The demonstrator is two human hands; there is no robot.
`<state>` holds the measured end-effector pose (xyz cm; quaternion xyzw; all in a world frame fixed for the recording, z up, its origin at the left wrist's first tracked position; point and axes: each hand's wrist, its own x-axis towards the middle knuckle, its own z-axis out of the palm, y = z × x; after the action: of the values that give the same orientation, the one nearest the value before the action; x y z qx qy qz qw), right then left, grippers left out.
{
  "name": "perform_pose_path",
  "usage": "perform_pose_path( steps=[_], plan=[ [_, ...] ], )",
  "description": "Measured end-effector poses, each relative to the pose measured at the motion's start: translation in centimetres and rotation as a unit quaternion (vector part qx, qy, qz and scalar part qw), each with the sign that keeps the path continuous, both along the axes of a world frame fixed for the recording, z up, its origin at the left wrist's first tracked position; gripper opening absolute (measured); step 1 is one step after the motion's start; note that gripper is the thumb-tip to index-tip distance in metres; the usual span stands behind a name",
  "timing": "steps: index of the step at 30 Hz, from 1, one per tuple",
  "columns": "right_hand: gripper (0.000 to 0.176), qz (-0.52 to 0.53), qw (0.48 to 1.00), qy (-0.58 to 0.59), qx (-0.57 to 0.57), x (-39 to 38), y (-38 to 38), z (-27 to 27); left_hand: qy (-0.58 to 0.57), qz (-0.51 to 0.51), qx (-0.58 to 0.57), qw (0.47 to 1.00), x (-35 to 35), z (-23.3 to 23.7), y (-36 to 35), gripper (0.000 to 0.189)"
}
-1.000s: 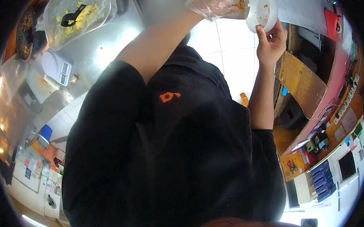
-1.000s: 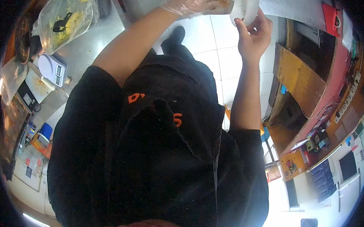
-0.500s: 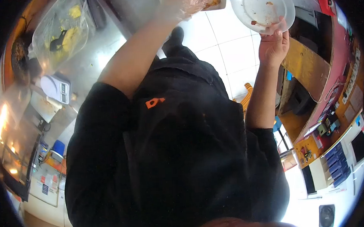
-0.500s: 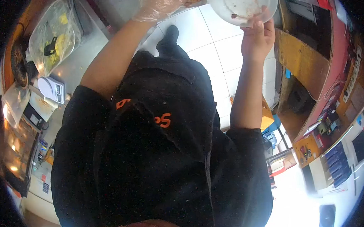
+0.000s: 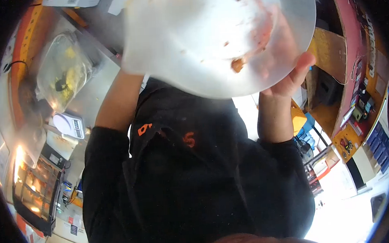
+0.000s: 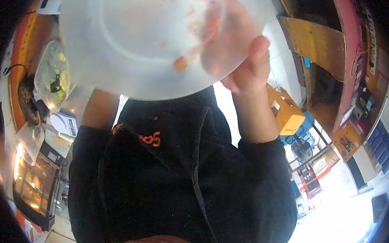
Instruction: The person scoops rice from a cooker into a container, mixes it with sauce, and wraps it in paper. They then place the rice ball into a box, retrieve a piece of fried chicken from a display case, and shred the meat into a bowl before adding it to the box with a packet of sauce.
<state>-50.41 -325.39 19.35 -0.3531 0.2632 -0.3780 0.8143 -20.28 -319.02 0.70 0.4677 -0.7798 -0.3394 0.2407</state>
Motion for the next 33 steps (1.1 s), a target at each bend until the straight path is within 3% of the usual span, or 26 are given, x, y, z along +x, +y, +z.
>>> perform_pose_path(
  steps=[2,5,7,8,9,10,12,14,16,18,19,21,22,24,26,27,29,32,33],
  plan=[
    [0.108,0.121,0.992,0.021,-0.031,0.8,0.8,1.0,-0.033,0.100,-0.025,0.994,-0.3,1.7,4.3,0.041],
    [0.111,0.147,0.988,0.015,-0.050,3.3,2.4,2.7,-0.097,0.276,-0.061,0.954,-0.1,3.9,12.2,0.039],
    [0.107,0.169,0.983,0.021,-0.068,4.8,3.0,1.9,-0.159,0.406,-0.081,0.897,-1.6,5.8,17.8,0.037],
    [0.100,0.141,0.990,-0.020,-0.002,5.4,3.5,1.2,-0.198,0.470,-0.091,0.855,-2.2,6.8,21.0,0.037],
    [0.091,0.157,0.987,-0.017,-0.031,6.1,3.2,-0.2,-0.244,0.532,-0.100,0.805,-2.8,8.4,24.9,0.036],
    [0.084,0.150,0.988,-0.015,0.012,7.3,3.5,-0.3,-0.288,0.588,-0.112,0.747,-1.4,9.3,29.4,0.036],
    [0.069,0.181,0.981,-0.039,0.061,9.8,3.7,-2.2,-0.228,0.744,-0.188,0.599,-0.5,8.0,38.3,0.042],
    [0.057,0.194,0.977,0.000,0.090,12.6,4.9,-3.6,-0.191,0.873,-0.203,0.401,-1.1,7.2,45.1,0.050],
    [0.051,0.259,0.963,0.000,0.078,14.6,5.2,-7.2,-0.253,0.883,-0.170,0.356,-2.4,7.9,48.6,0.041],
    [0.045,0.318,0.946,0.003,0.067,16.6,6.2,-9.6,-0.221,0.905,0.041,0.362,-3.8,8.5,48.8,0.026],
    [0.041,0.356,0.929,-0.007,0.096,17.8,7.6,-10.4,-0.240,0.868,0.023,0.434,-4.0,7.2,48.8,0.019],
    [0.038,0.401,0.908,-0.014,0.117,20.8,10.6,-10.8,-0.288,0.777,0.040,0.559,-3.5,7.4,45.8,0.026],
    [0.034,0.410,0.906,0.043,0.099,22.1,12.7,-10.5,-0.282,0.739,0.109,0.602,-2.6,8.1,44.2,0.030],
    [0.027,0.439,0.892,0.093,0.061,25.0,17.0,-10.5,-0.340,0.672,0.061,0.656,-0.6,2.2,45.7,0.026],
    [0.021,0.456,0.882,0.113,0.030,27.9,21.9,-11.2,-0.322,0.634,0.160,0.685,0.9,2.7,46.1,0.025],
    [0.018,0.449,0.883,0.135,0.018,29.3,24.0,-11.6,-0.319,0.639,0.148,0.684,1.2,2.8,46.3,0.025],
    [0.017,0.456,0.877,0.150,-0.003,32.1,28.0,-11.7,-0.231,0.643,0.004,0.730,1.2,2.7,47.0,0.010],
    [0.018,0.444,0.879,0.174,-0.014,35.7,33.5,-12.4,-0.161,0.658,-0.030,0.735,1.6,-0.9,50.4,0.014],
    [0.021,0.436,0.881,0.185,-0.008,36.6,34.8,-12.9,-0.160,0.653,-0.038,0.739,1.8,0.9,50.7,0.014]
  ],
)
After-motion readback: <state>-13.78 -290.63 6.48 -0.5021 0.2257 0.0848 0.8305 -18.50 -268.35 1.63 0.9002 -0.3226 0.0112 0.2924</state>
